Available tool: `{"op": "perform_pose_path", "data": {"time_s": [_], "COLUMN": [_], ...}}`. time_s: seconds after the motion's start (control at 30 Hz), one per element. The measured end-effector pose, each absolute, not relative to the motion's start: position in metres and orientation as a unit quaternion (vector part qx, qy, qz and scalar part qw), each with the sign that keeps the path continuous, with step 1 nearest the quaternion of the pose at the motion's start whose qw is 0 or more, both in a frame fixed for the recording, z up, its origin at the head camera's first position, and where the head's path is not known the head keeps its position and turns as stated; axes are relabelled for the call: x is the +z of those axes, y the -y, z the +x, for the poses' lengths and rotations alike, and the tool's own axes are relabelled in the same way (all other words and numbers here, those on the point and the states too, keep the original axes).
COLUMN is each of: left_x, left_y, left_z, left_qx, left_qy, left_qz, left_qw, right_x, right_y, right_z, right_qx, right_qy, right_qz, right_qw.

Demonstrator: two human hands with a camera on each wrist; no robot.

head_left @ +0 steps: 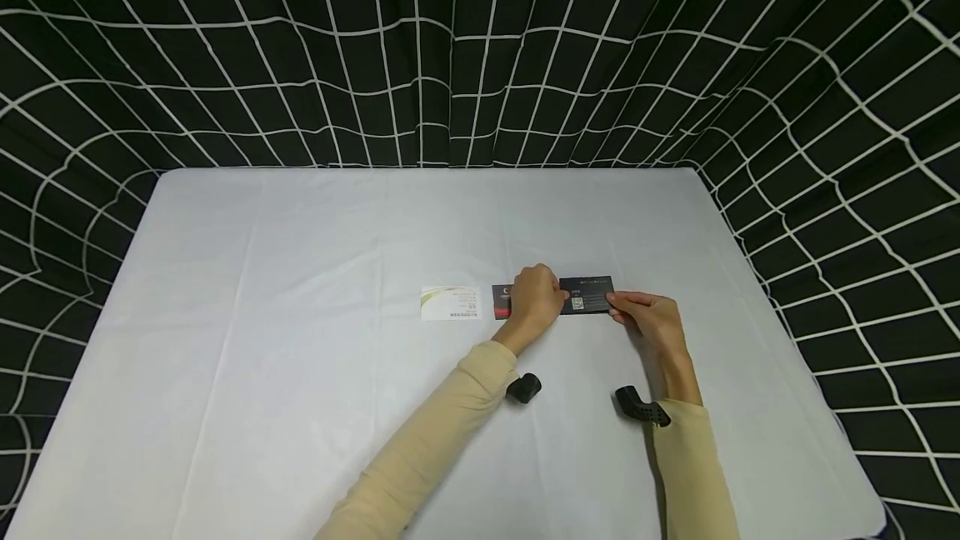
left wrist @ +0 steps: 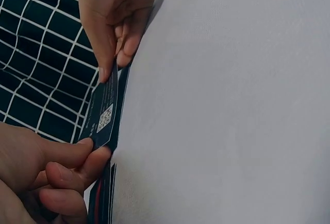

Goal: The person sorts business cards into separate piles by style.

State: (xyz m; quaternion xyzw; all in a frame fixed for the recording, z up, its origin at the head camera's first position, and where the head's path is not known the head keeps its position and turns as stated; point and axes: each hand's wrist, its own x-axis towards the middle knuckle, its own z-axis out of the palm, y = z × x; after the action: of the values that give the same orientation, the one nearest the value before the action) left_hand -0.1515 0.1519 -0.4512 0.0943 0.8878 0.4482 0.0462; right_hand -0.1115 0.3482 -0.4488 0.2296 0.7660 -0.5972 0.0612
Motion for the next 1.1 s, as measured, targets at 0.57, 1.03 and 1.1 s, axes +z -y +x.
{"op": "perform_pose_path", "data": {"time_s": [0.57,1.03,1.1], "left_x": [-0.447,-0.453,-0.454], "left_y": [-0.152,-0.156,-0.154], "left_z": [-0.152,-0.149,-0.147], "left_qx": [0.391,0.321,0.328], "left_qy": [-0.914,-0.938,-0.934], "left_qz": [0.1,0.133,0.143], "left_qw": [0.023,0.0,-0.004], "right_x": [-0.447,-0.447,-0.447], "right_y": [-0.342,-0.335,-0.334], "right_z": [-0.114,-0.11,-0.109], "right_qx": [-0.538,-0.401,-0.378], "right_qy": [-0.814,-0.888,-0.898], "right_qz": [0.216,0.226,0.224], "right_qw": [0.043,0.023,0.019]}}
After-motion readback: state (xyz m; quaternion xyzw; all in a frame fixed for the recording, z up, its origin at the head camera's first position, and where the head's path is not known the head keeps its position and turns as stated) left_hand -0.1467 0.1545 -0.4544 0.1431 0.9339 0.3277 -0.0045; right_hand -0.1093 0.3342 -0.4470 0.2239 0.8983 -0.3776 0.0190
